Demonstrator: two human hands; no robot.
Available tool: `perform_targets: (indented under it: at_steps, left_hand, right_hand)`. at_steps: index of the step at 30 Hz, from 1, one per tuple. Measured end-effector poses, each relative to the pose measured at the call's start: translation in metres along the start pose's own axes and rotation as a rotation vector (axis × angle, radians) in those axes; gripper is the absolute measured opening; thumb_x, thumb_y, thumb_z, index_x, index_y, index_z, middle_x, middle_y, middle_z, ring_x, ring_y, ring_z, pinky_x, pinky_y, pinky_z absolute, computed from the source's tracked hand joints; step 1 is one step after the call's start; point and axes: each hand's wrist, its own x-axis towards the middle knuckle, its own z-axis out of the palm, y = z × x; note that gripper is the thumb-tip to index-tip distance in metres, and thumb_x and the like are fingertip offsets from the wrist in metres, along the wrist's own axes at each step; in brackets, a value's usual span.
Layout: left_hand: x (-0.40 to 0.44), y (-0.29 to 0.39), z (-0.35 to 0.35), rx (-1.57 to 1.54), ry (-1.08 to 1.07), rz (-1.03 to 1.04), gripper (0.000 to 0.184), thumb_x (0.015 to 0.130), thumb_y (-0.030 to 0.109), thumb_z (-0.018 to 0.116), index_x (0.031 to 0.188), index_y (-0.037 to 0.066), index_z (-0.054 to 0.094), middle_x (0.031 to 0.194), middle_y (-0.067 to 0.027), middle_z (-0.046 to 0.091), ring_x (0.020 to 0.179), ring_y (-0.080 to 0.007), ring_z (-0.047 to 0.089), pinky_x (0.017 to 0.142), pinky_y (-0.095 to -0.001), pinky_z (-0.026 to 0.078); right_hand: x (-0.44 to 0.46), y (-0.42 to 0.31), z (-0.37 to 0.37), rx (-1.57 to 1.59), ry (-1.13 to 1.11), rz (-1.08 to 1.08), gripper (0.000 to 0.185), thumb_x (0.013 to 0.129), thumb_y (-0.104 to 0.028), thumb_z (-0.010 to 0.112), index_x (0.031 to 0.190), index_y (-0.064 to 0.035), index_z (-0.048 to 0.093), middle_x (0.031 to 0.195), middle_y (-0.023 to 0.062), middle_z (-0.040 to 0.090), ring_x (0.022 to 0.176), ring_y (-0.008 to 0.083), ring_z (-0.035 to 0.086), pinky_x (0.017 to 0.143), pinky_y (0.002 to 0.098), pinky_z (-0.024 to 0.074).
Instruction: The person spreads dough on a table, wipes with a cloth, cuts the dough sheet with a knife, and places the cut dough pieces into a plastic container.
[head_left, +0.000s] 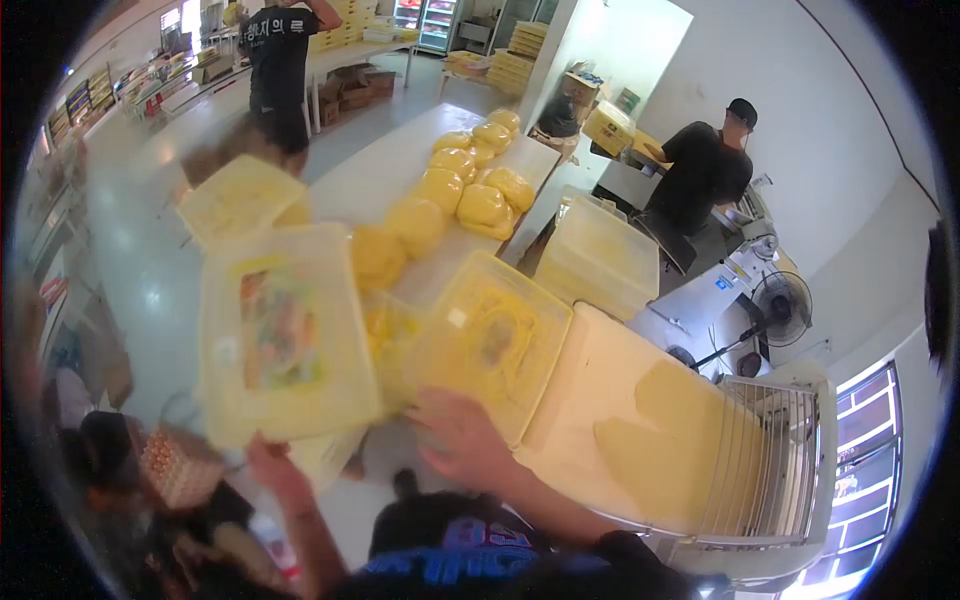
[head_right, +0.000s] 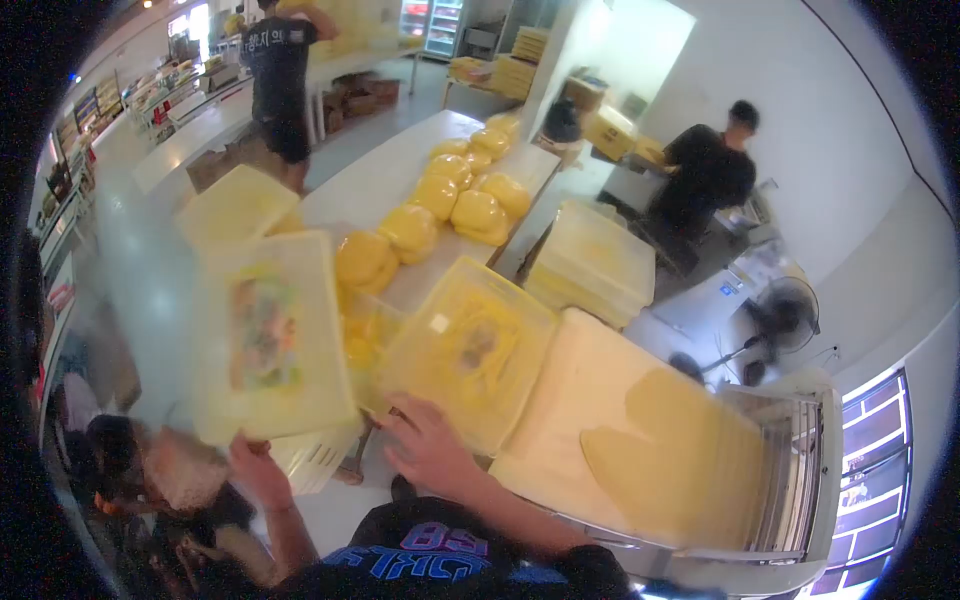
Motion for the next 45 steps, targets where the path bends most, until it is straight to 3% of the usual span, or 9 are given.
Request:
perform_targets:
  at_steps: [3,12,21,27,30,33,39,42,45]
  left_hand:
    - [-0.013,0.054,0.063,-0.386,-0.079,-0.212,0.016,0.093,0.014,0.054,0.078,0.010,0.051,0.066,0.0019,0.049,0.060,-0.0077,0.045,0.054,-0.0256,0.037]
    - [-0.065,0.007,0.162,-0.316,-0.587,-0.417,0.010,0.088,0.013,0.062,0.084,0.010,0.054,0.067,0.0021,0.053,0.055,-0.0077,0.049,0.048,-0.0257,0.040]
    - [-0.089,-0.015,0.184,-0.294,-0.742,-0.488,0.013,0.090,0.019,0.063,0.088,0.009,0.055,0.069,0.0016,0.055,0.058,-0.0076,0.051,0.052,-0.0228,0.041]
    - [-0.090,-0.030,0.184,-0.137,-0.809,-0.404,0.017,0.089,0.019,0.065,0.094,0.009,0.052,0.074,0.0011,0.054,0.060,-0.0077,0.050,0.053,-0.0232,0.042]
    - [-0.092,-0.036,0.181,-0.153,-0.583,-0.275,0.029,0.083,0.015,0.070,0.103,0.007,0.049,0.089,-0.0025,0.055,0.075,-0.0128,0.054,0.064,-0.0285,0.046]
    - [-0.084,-0.017,0.175,0.140,-0.314,0.286,0.044,0.076,0.010,0.074,0.110,0.005,0.046,0.104,-0.0083,0.052,0.097,-0.0218,0.051,0.085,-0.0362,0.044]
    - [-0.073,0.061,0.182,0.214,-1.136,0.955,0.055,0.070,0.008,0.073,0.120,0.004,0.048,0.129,-0.0162,0.045,0.123,-0.0343,0.040,0.105,-0.0440,0.030]
    - [-0.087,0.093,0.195,0.335,-1.284,1.122,0.060,0.067,0.007,0.072,0.123,0.006,0.051,0.139,-0.0168,0.041,0.131,-0.0362,0.036,0.108,-0.0447,0.029]
    - [-0.093,0.094,0.220,0.289,-1.328,1.190,0.063,0.067,0.002,0.066,0.128,0.008,0.051,0.143,-0.0158,0.040,0.134,-0.0338,0.036,0.111,-0.0421,0.028]
  right_hand:
    - [0.014,-0.024,-0.006,-0.271,-0.172,0.015,0.062,0.077,-0.017,0.065,0.136,-0.0137,0.046,0.142,0.0155,0.040,0.134,0.0316,0.036,0.105,0.0549,0.0308]
    - [-0.052,0.062,0.038,-0.302,-0.291,0.453,0.071,0.077,-0.010,0.058,0.144,-0.0097,0.033,0.144,0.0272,0.032,0.138,0.0391,0.026,0.108,0.0551,0.0290]
    - [-0.061,0.071,-0.003,-0.345,-0.374,0.429,0.070,0.079,0.001,0.050,0.145,-0.0056,0.029,0.148,0.0282,0.026,0.137,0.0437,0.027,0.108,0.0523,0.0309]
    - [-0.064,0.079,-0.009,-0.331,-0.465,0.450,0.079,0.078,0.005,0.048,0.150,-0.0093,0.018,0.152,0.0272,0.012,0.140,0.0460,0.017,0.111,0.0584,0.0210]
    - [-0.069,0.082,-0.007,-0.383,-0.410,0.420,0.094,0.066,0.006,0.068,0.148,-0.0082,0.023,0.151,0.0266,0.017,0.141,0.0428,0.015,0.110,0.0578,0.0266]
    - [-0.078,0.090,-0.002,-0.431,-0.378,0.417,0.097,0.065,0.005,0.071,0.148,-0.0102,0.022,0.151,0.0258,0.017,0.141,0.0420,0.015,0.110,0.0579,0.0261]
    - [-0.080,0.090,-0.017,-0.350,-0.412,0.411,0.093,0.066,0.006,0.069,0.147,-0.0110,0.027,0.151,0.0236,0.020,0.140,0.0414,0.021,0.112,0.0551,0.0255]
    - [-0.061,0.069,-0.049,-0.291,-0.434,0.411,0.067,0.077,0.006,0.049,0.141,-0.0091,0.039,0.146,0.0245,0.032,0.138,0.0397,0.027,0.111,0.0535,0.0256]
    - [-0.047,0.049,-0.087,-0.188,-0.315,0.384,0.067,0.069,0.008,0.062,0.133,-0.0090,0.050,0.146,0.0198,0.036,0.138,0.0344,0.031,0.110,0.0432,0.0332]
